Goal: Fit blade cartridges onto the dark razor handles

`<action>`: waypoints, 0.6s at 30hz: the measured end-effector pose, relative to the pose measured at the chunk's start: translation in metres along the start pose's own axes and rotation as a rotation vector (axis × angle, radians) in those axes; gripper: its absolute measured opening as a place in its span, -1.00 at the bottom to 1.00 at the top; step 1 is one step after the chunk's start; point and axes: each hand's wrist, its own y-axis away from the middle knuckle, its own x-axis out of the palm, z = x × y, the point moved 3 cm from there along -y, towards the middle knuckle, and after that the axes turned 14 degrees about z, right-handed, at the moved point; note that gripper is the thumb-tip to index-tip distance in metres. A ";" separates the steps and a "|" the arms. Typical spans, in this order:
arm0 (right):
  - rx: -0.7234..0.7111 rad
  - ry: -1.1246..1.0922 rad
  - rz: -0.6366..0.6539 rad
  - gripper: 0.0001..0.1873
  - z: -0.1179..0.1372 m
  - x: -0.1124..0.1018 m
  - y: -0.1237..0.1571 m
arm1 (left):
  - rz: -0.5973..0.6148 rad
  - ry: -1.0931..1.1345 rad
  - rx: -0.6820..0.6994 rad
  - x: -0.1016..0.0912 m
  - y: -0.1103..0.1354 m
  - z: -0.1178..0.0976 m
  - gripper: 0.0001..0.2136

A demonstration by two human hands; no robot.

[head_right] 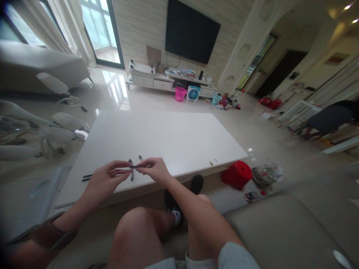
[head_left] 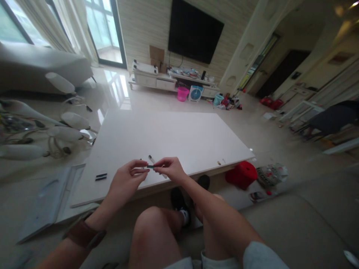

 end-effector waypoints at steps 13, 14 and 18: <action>-0.251 0.431 -1.036 -0.59 0.079 -0.192 0.055 | 0.534 -0.415 0.025 0.045 0.021 0.037 -0.71; -0.150 0.513 -1.081 -0.58 0.072 -0.209 0.059 | 0.562 -0.451 0.010 0.046 0.024 0.042 -0.69; 0.114 0.719 -1.133 -0.62 0.032 -0.271 0.089 | 0.627 -0.538 -0.042 0.052 0.034 0.062 -0.58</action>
